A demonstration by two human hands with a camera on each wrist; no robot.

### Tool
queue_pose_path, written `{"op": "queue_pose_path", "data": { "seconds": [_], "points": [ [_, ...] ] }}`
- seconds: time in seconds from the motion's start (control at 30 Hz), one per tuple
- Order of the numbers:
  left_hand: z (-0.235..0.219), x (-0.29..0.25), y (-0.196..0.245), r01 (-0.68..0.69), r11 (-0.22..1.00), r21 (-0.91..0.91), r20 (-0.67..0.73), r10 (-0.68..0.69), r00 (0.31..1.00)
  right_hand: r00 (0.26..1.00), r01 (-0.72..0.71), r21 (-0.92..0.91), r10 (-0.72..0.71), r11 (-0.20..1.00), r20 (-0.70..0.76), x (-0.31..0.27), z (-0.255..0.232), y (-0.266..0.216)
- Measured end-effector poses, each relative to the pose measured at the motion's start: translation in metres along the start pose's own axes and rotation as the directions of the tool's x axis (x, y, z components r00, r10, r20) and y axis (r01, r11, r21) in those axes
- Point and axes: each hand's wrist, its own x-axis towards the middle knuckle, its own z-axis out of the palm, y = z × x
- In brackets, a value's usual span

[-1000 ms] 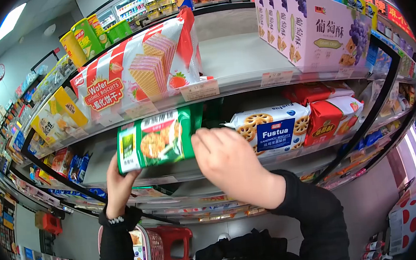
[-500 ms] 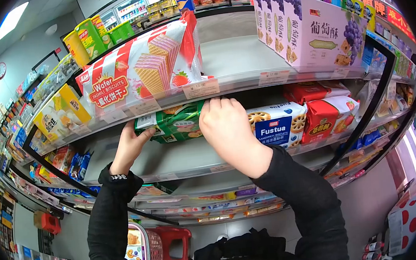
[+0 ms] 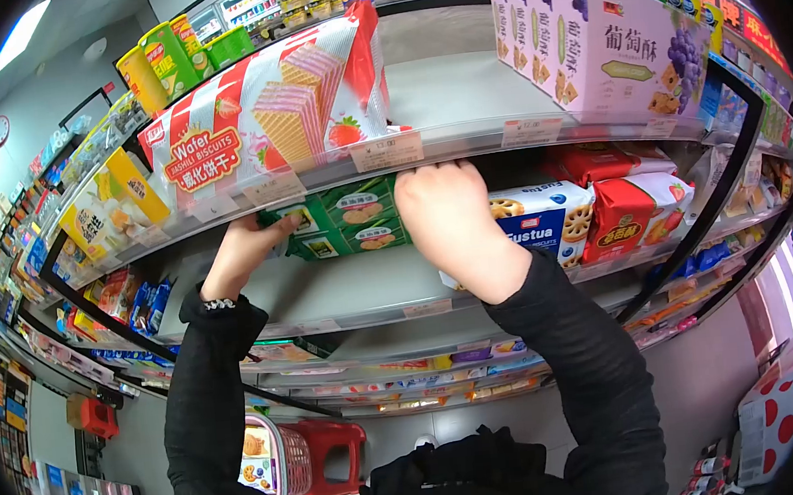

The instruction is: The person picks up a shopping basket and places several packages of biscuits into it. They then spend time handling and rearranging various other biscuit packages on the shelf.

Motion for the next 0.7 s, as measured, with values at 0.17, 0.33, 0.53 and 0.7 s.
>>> {"op": "queue_pose_path", "data": {
  "seconds": [0.17, 0.33, 0.53, 0.7],
  "points": [
    [0.001, -0.003, 0.002, -0.055, 0.998, 0.034, 0.01, 0.055, 0.998, 1.0, -0.012, 0.005, 0.012, 1.0, 0.013, -0.005, -0.002, 0.0],
    [-0.002, -0.043, 0.004, -0.062, 0.909, 0.411, -0.157, 0.138, 0.978, 0.995, -0.021, 0.04, 0.025, 0.999, -0.099, -0.027, -0.028, -0.015],
    [0.035, -0.156, -0.004, -0.054, 0.987, 0.15, -0.289, 0.096, 0.952, 0.975, -0.044, 0.665, -0.113, 0.745, 0.191, -0.114, -0.038, -0.037],
    [0.091, -0.184, -0.065, 0.325, 0.864, -0.386, 0.073, -0.323, 0.944, 0.805, -0.36, 0.473, 0.012, 0.804, 0.593, -0.159, 0.043, -0.03]
  ]
}}
